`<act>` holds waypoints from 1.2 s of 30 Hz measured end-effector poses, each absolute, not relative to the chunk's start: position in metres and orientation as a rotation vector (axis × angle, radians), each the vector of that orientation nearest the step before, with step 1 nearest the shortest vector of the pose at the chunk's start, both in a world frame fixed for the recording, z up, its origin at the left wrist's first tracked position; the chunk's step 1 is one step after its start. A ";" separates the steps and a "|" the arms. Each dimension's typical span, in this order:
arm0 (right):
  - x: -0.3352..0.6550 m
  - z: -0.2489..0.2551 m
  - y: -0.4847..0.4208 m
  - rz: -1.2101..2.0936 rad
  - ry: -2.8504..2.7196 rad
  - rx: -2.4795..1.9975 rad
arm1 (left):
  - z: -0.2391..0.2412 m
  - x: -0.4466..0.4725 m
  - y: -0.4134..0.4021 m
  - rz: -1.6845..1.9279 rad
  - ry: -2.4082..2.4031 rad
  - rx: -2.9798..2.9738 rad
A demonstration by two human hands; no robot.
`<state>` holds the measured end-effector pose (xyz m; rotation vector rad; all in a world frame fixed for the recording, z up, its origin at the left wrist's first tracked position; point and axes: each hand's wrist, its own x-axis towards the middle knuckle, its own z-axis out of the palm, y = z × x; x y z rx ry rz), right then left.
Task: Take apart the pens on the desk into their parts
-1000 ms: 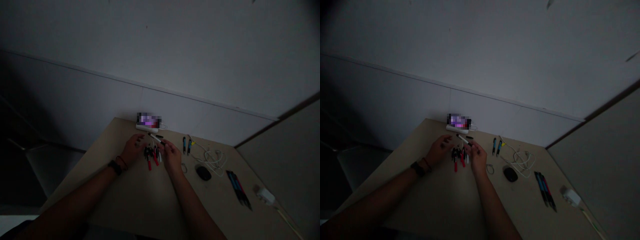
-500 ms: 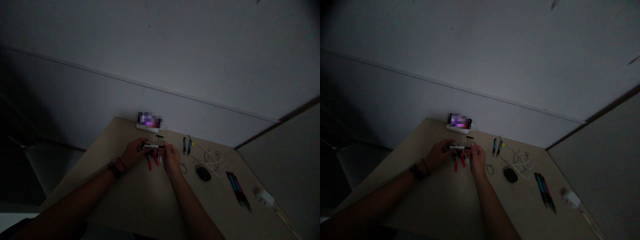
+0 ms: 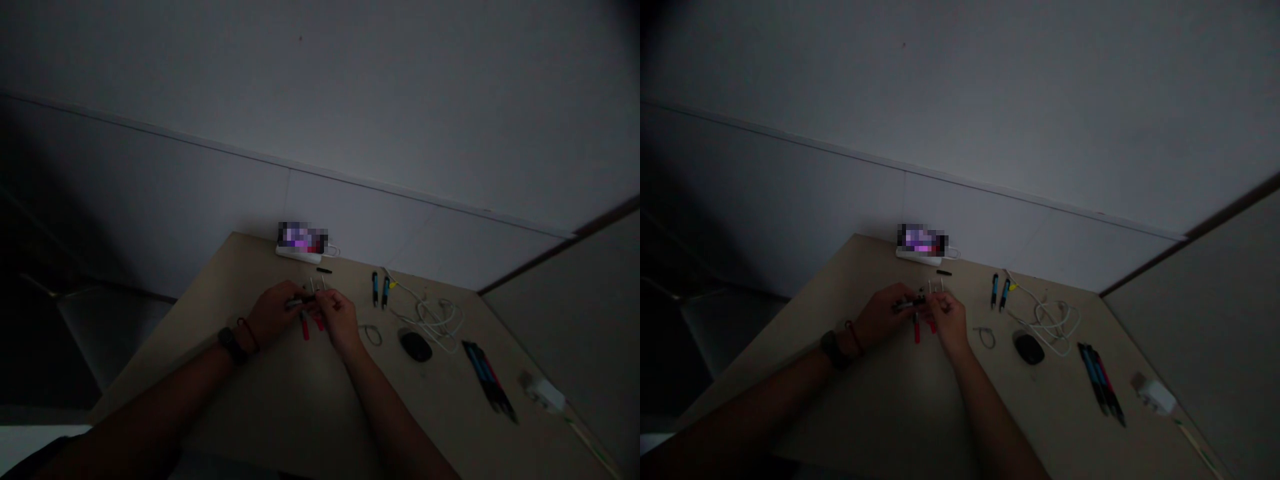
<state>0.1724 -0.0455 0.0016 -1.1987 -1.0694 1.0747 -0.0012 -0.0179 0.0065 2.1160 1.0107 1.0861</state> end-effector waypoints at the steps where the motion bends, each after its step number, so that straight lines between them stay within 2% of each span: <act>1: 0.172 0.003 -0.046 1.041 -1.099 -1.219 | 0.006 -0.001 -0.018 1.086 1.020 2.116; 16: 0.171 0.010 -0.052 0.790 -1.329 -1.305 | 0.007 0.001 -0.022 1.009 0.952 2.102; 36: 0.168 0.009 -0.051 0.805 -1.336 -1.330 | 0.008 0.001 -0.024 0.928 1.001 2.186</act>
